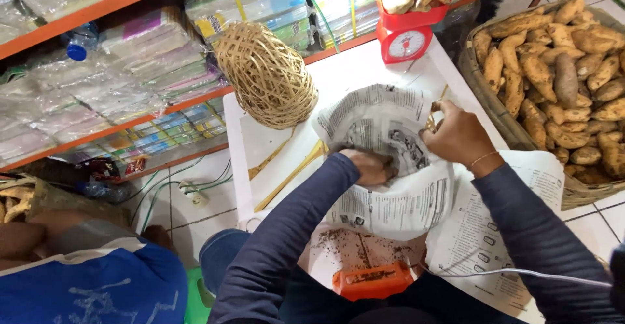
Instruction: The person lines a small woven basket with paper and then places tubers into the basket by hand.
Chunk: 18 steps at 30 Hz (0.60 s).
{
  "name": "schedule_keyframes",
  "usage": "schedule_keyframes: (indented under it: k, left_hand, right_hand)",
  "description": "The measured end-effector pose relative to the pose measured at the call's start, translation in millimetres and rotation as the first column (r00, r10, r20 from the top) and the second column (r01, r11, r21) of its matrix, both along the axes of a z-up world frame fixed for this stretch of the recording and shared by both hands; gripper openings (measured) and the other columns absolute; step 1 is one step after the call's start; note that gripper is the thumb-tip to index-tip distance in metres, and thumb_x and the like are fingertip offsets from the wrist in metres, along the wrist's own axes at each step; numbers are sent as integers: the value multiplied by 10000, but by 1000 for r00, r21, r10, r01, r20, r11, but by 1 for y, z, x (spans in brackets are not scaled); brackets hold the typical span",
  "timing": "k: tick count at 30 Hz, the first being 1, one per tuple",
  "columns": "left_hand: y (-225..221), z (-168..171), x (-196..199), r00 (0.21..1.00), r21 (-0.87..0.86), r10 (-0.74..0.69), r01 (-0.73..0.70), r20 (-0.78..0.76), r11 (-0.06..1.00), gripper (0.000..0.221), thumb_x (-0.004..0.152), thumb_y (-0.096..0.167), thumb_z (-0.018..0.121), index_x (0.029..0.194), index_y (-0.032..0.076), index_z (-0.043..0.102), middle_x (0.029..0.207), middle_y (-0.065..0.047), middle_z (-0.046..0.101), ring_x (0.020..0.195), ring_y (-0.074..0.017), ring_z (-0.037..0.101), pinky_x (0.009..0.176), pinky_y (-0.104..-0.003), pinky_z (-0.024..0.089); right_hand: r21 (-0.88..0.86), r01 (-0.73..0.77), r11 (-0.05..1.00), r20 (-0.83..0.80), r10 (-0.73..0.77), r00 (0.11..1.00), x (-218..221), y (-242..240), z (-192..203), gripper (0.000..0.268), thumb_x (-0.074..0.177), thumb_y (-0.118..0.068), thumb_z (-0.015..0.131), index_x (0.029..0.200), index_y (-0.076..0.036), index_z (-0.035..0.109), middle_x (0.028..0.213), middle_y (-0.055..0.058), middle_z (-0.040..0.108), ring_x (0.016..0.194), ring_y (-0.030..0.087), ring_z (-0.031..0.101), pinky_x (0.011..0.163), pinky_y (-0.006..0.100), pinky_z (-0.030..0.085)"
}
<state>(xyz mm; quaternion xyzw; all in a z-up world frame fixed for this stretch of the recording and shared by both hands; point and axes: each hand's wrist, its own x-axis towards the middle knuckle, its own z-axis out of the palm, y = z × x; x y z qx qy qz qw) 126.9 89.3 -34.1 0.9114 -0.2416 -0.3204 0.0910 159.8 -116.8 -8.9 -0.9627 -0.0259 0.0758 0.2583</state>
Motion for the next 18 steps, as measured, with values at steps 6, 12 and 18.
schedule_keyframes:
  k: [6, 12, 18]
  left_hand:
    - [-3, 19, -10, 999, -54, -15, 13, -51, 998, 666, 997, 515, 273, 1430, 96, 556, 1372, -257, 645, 1256, -423, 632, 1037, -512, 507]
    - [-6, 10, 5, 1000, -91, -26, 25, -6, 996, 660, 1033, 508, 264, 1424, 77, 576, 1233, -279, 709, 1133, -423, 694, 948, -490, 568]
    - [1, -40, 25, 976, 230, -187, 157, 113, 960, 506, 979, 375, 387, 1132, 76, 765, 1019, -181, 776, 937, -333, 750, 810, -458, 597]
  right_hand:
    - [-329, -53, 943, 715, 285, 638, -24, 11, 0, 491, 786, -268, 761, 1242, -101, 695, 1058, 164, 661, 916, 414, 716, 832, 537, 546]
    - [-519, -289, 805, 650, 591, 478, -19, 30, -11, 253, 796, -239, 600, 1033, -207, 682, 977, 36, 643, 939, 303, 690, 859, 458, 483]
    - [-732, -493, 470, 325, 877, 353, 22, 10, -87, 133, 774, -188, 551, 698, -279, 610, 744, -70, 629, 781, 193, 605, 812, 424, 398]
